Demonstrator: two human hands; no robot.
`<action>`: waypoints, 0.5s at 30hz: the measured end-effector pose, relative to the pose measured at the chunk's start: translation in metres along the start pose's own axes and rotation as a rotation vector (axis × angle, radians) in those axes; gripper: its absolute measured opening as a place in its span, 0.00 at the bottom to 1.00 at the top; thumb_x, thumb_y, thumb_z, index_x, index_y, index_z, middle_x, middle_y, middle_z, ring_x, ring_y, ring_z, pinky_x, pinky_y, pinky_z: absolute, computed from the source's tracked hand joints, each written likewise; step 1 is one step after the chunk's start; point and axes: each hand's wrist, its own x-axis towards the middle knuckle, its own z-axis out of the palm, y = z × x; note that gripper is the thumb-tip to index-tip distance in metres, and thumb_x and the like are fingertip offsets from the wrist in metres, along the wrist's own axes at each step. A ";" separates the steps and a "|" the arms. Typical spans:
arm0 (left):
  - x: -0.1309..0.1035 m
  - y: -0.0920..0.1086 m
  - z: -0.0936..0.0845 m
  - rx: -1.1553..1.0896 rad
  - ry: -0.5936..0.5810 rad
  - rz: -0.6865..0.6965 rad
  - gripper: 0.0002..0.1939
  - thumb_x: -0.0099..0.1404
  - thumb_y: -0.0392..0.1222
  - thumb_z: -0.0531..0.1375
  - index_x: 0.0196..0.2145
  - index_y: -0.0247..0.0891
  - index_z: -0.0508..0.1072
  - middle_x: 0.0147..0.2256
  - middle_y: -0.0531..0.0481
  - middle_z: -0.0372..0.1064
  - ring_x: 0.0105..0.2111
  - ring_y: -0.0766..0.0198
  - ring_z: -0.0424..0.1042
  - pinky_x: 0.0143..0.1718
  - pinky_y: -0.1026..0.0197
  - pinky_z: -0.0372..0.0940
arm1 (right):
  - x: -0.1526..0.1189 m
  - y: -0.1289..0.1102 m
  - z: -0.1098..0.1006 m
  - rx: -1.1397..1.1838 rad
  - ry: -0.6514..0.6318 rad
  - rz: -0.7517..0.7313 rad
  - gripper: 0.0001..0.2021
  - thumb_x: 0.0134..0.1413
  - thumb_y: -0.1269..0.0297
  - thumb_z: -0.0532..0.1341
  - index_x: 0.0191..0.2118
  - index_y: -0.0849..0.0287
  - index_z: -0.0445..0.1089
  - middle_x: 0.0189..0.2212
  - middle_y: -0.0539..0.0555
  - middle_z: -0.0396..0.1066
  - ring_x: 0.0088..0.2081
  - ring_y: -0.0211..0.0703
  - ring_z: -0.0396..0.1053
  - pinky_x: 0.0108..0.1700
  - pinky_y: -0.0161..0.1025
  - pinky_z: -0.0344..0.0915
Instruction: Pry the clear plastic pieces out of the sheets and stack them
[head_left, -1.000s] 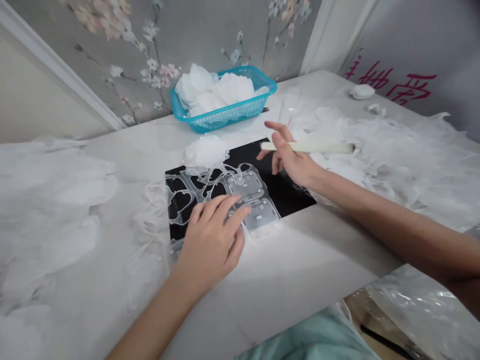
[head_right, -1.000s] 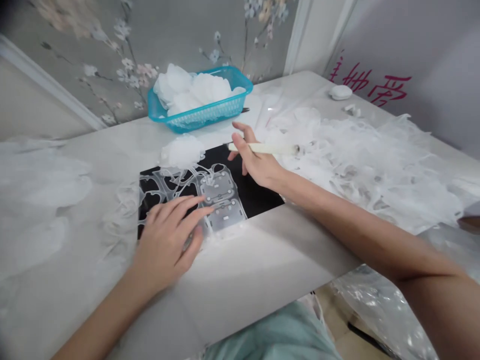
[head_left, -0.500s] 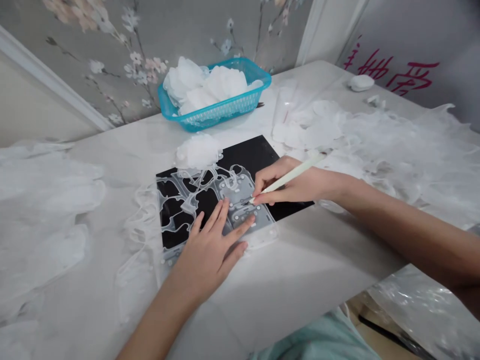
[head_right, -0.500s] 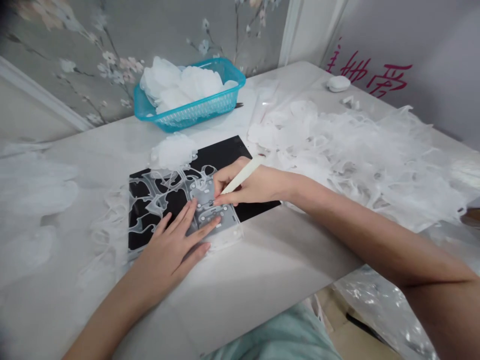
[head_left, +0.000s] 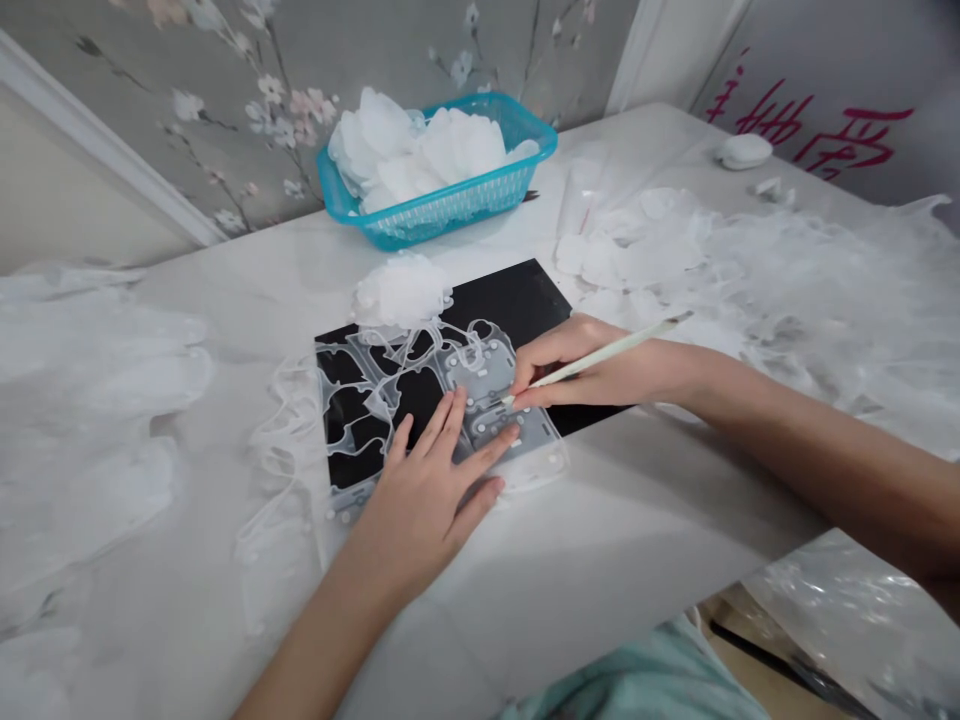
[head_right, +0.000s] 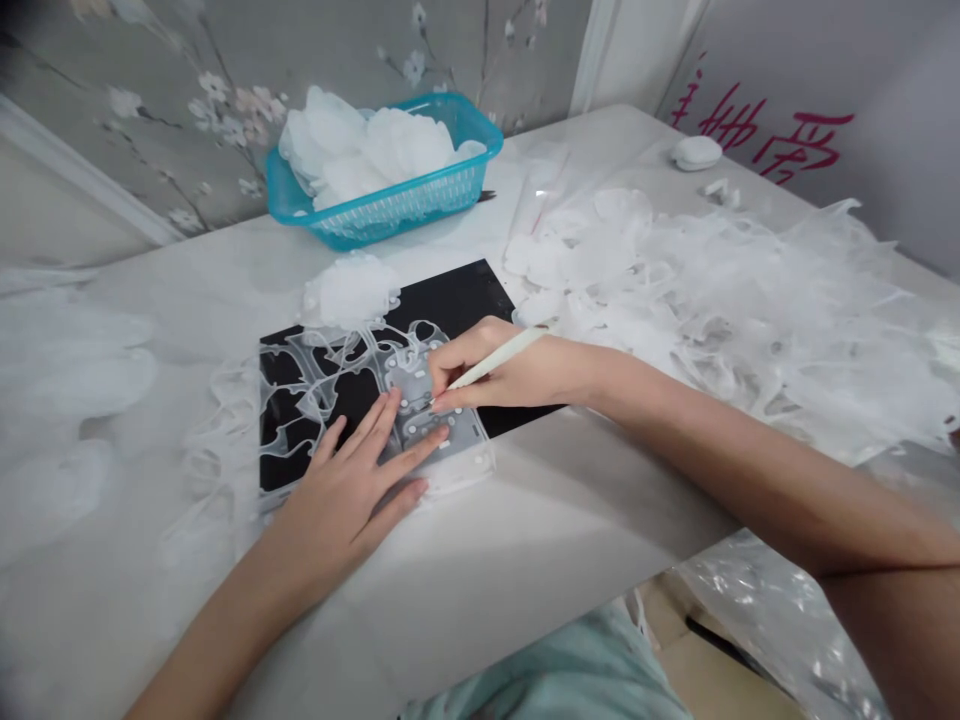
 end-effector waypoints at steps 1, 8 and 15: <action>0.000 0.000 0.000 0.005 -0.005 -0.002 0.23 0.69 0.48 0.45 0.61 0.56 0.51 0.65 0.41 0.37 0.64 0.50 0.41 0.56 0.36 0.48 | 0.000 -0.001 -0.001 -0.007 -0.007 -0.001 0.10 0.55 0.59 0.59 0.30 0.60 0.71 0.24 0.50 0.69 0.24 0.32 0.63 0.25 0.29 0.58; 0.000 0.000 -0.002 0.029 -0.017 -0.001 0.23 0.70 0.48 0.44 0.61 0.57 0.49 0.65 0.41 0.36 0.64 0.51 0.39 0.56 0.37 0.48 | 0.000 -0.010 -0.012 -0.045 -0.111 -0.048 0.08 0.56 0.64 0.58 0.29 0.60 0.71 0.25 0.49 0.68 0.25 0.32 0.63 0.28 0.30 0.58; 0.002 0.002 -0.002 0.036 -0.021 -0.006 0.23 0.70 0.48 0.44 0.61 0.56 0.49 0.65 0.40 0.37 0.64 0.51 0.41 0.56 0.36 0.47 | -0.012 -0.013 -0.036 -0.097 -0.012 0.087 0.07 0.51 0.64 0.61 0.25 0.58 0.71 0.19 0.47 0.68 0.20 0.31 0.61 0.22 0.30 0.57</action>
